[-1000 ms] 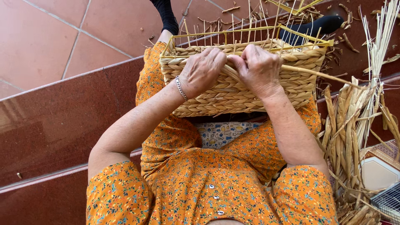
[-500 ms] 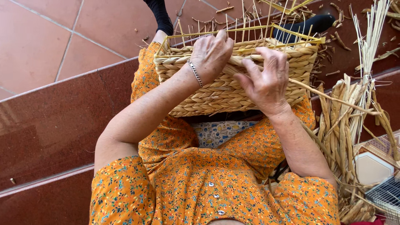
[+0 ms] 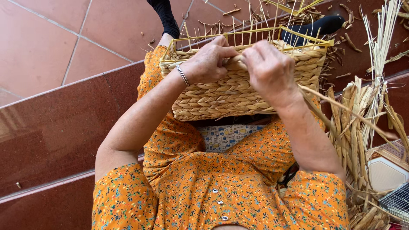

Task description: The person weaves a rectangular basket using dried plant strips. They interlace the strips through a vertical frame, tightening the weave and adjusting the basket's shape.

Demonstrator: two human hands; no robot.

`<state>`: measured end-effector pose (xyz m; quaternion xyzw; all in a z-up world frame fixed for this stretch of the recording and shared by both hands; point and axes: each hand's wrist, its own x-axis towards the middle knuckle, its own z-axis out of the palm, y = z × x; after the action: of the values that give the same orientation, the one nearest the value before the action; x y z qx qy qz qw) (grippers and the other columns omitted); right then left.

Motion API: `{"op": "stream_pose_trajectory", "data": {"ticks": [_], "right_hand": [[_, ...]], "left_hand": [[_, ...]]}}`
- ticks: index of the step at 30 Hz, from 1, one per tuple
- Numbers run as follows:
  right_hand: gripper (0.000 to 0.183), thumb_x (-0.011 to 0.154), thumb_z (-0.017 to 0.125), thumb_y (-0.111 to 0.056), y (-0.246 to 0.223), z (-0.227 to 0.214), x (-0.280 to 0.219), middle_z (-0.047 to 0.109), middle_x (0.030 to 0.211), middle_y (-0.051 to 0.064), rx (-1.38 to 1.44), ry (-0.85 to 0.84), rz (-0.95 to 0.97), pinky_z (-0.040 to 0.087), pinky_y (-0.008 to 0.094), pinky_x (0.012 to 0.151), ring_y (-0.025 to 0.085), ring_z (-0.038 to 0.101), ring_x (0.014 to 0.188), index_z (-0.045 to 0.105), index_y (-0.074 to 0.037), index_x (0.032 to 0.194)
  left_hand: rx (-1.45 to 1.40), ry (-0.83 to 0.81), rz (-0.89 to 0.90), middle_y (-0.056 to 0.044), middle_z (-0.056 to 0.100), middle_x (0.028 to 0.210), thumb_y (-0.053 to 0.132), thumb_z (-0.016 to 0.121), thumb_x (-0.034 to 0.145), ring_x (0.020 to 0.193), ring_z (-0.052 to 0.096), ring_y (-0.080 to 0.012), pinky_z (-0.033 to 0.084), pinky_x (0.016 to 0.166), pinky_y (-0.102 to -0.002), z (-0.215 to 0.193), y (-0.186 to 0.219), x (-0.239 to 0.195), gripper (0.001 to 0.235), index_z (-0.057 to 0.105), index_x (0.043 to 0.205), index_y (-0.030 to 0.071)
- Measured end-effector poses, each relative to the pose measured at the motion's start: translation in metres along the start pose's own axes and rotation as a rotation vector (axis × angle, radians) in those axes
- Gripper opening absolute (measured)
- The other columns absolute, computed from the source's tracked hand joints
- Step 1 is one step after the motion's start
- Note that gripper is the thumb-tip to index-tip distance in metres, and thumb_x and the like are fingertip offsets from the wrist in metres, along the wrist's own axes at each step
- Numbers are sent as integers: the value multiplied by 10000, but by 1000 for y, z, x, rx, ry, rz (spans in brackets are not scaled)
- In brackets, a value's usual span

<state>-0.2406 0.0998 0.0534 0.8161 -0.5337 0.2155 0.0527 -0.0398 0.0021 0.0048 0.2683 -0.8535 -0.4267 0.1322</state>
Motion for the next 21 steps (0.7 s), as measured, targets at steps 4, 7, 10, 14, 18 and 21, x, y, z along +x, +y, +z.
{"op": "stream_pose_trajectory", "data": {"ticks": [4, 7, 10, 14, 18, 21], "right_hand": [[72, 1028, 796, -94, 25, 4, 10, 726, 938, 79, 414, -66, 179, 579, 273, 651, 153, 686, 774, 759, -41, 1060], [130, 1009, 777, -101, 33, 4, 8, 751, 979, 49, 656, -145, 378, 621, 251, 727, 117, 727, 854, 748, -45, 1122], [153, 984, 830, -169, 32, 3, 4, 715, 932, 56, 577, -147, 334, 606, 265, 670, 140, 701, 808, 736, -52, 1019], [252, 952, 873, -245, 27, 13, -7, 687, 826, 53, 258, -57, 287, 525, 347, 628, 185, 661, 725, 698, -73, 896], [312, 932, 874, -281, 26, 25, -13, 679, 773, 46, 106, -52, 288, 510, 359, 584, 184, 653, 668, 650, -81, 844], [312, 1013, 837, -274, 24, 29, -22, 676, 730, 47, 105, -126, 303, 504, 325, 526, 164, 635, 581, 658, -73, 856]], "left_hand": [[71, -78, -148, -105, 504, 959, 375, 831, 867, 872, 538, -231, 499, 758, -389, 1, 16, 6, 342, 693, 885, 63], [176, 178, -144, -123, 509, 964, 364, 766, 967, 794, 583, -257, 505, 683, -433, 14, 24, 10, 326, 654, 860, 77], [207, 376, -18, -127, 533, 1005, 258, 723, 975, 701, 602, -262, 504, 590, -418, 23, 21, 9, 239, 592, 1012, 61], [319, 409, 229, -97, 526, 1004, 155, 712, 953, 771, 619, -251, 521, 626, -368, 33, 9, -8, 249, 509, 1084, 95], [425, 366, 355, -97, 526, 994, 36, 640, 938, 868, 625, -268, 555, 700, -369, 33, 3, -18, 219, 458, 1059, 51], [368, 259, 184, -72, 545, 883, 42, 631, 978, 777, 597, -242, 518, 661, -376, 30, 4, -9, 162, 474, 1012, 66]]}}
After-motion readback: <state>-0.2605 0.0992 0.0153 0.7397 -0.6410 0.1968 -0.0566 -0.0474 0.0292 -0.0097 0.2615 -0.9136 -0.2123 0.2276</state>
